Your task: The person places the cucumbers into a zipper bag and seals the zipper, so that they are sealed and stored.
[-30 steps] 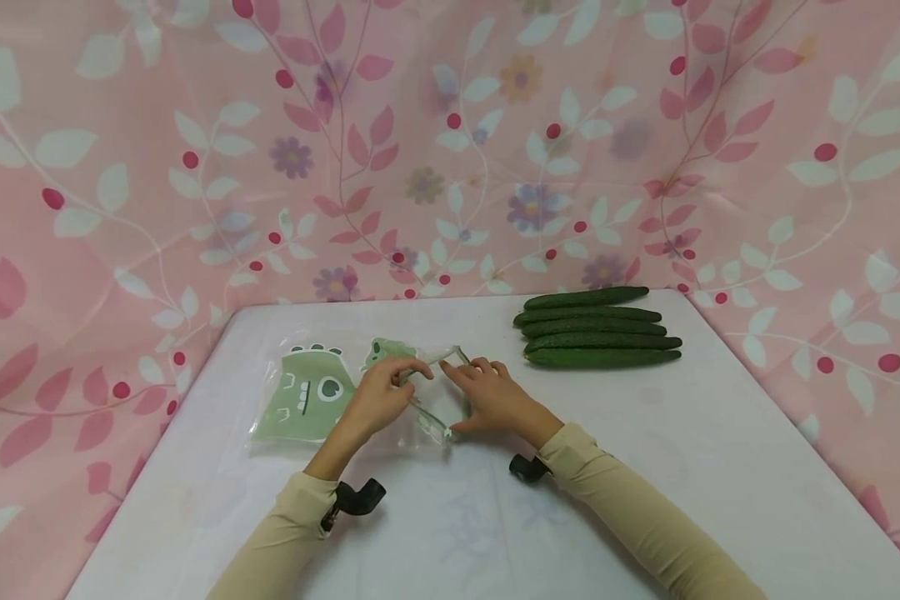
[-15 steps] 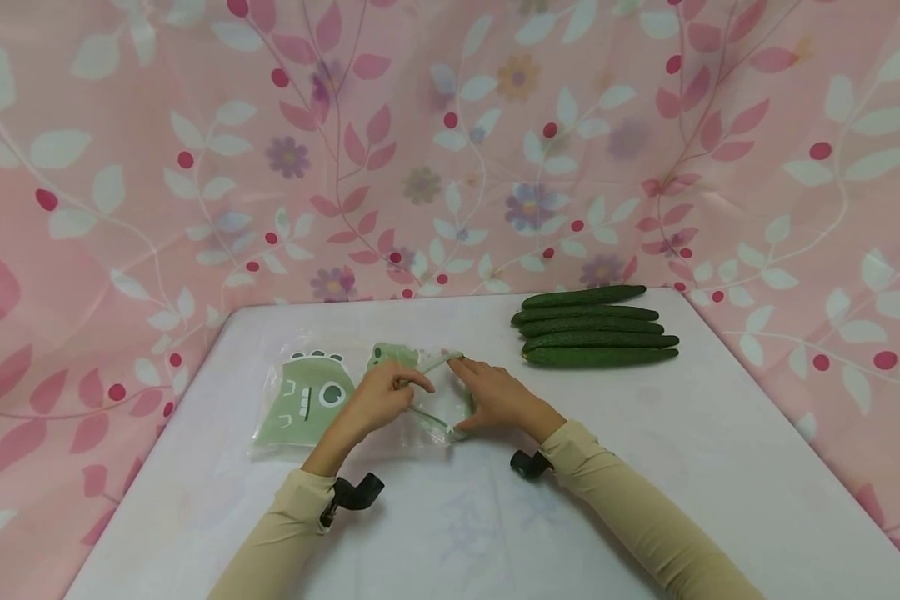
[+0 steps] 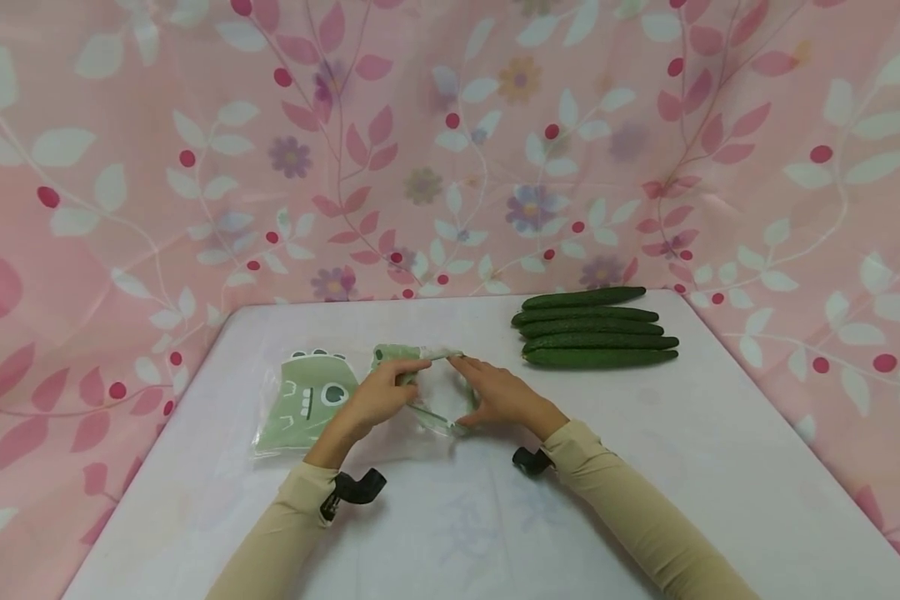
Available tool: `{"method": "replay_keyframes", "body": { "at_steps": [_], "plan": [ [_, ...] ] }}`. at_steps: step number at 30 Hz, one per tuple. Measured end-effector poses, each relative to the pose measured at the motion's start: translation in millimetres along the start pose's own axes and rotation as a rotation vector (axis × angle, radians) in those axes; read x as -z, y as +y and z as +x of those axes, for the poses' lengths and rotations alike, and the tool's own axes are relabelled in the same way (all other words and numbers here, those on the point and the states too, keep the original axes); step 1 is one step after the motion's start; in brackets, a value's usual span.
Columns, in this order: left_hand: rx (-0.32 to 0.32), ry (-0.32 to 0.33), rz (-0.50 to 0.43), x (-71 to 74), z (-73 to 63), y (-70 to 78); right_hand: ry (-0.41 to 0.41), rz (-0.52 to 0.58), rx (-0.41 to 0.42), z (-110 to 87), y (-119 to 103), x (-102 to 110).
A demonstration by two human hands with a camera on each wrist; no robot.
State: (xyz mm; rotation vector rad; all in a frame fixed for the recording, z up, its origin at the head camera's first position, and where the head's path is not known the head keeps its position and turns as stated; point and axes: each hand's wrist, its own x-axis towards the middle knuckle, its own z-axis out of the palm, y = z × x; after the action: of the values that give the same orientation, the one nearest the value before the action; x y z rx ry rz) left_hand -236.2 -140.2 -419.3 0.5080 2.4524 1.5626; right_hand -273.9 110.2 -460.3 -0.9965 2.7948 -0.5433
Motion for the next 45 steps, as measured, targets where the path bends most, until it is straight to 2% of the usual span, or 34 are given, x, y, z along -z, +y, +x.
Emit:
{"method": "replay_keyframes", "body": {
  "at_steps": [3, 6, 12, 17, 19, 22, 26, 29, 33, 39, 42, 45],
  "plan": [
    [0.020, 0.015, -0.179, 1.8, -0.1, -1.2, 0.008, 0.029, -0.010, -0.6, 1, 0],
    [0.025, 0.017, -0.305, 3.4, 0.1, -0.4, 0.015, 0.032, -0.017, -1.0, 3, 0],
    [0.072, 0.064, -0.397, 4.4, 0.2, -0.9, 0.019, 0.062, -0.013, -2.3, 7, 2],
    [0.092, 0.108, -0.583, -0.4, 2.7, -3.8, 0.025, 0.073, -0.015, -3.3, 9, 2],
    [0.098, 0.113, -0.630, -2.5, 3.4, -5.1, 0.019, 0.081, -0.018, -3.3, 11, 1],
    [0.100, 0.115, -0.630, -4.7, 3.8, -5.9, 0.009, 0.101, 0.002, -3.6, 13, 1],
    [0.095, 0.127, -0.589, -4.6, 3.9, -5.9, 0.031, 0.156, 0.075, -2.8, 16, 3],
    [0.103, 0.134, -0.570, -3.3, 2.8, -5.7, 0.056, 0.229, 0.126, -2.4, 16, 5],
    [0.115, 0.141, -0.558, -2.2, 1.8, -6.4, 0.094, 0.319, 0.150, -3.6, 17, 9],
    [0.113, 0.160, -0.590, -0.6, 0.5, -7.0, 0.256, 0.338, 0.132, -14.7, 25, 30],
    [0.107, 0.170, -0.608, 0.9, -0.7, -6.3, 0.331, 0.312, 0.126, -25.5, 37, 44],
    [0.099, 0.168, -0.616, 3.0, -1.5, -5.2, 0.369, 0.297, 0.108, -38.6, 53, 56]
  ]
}}
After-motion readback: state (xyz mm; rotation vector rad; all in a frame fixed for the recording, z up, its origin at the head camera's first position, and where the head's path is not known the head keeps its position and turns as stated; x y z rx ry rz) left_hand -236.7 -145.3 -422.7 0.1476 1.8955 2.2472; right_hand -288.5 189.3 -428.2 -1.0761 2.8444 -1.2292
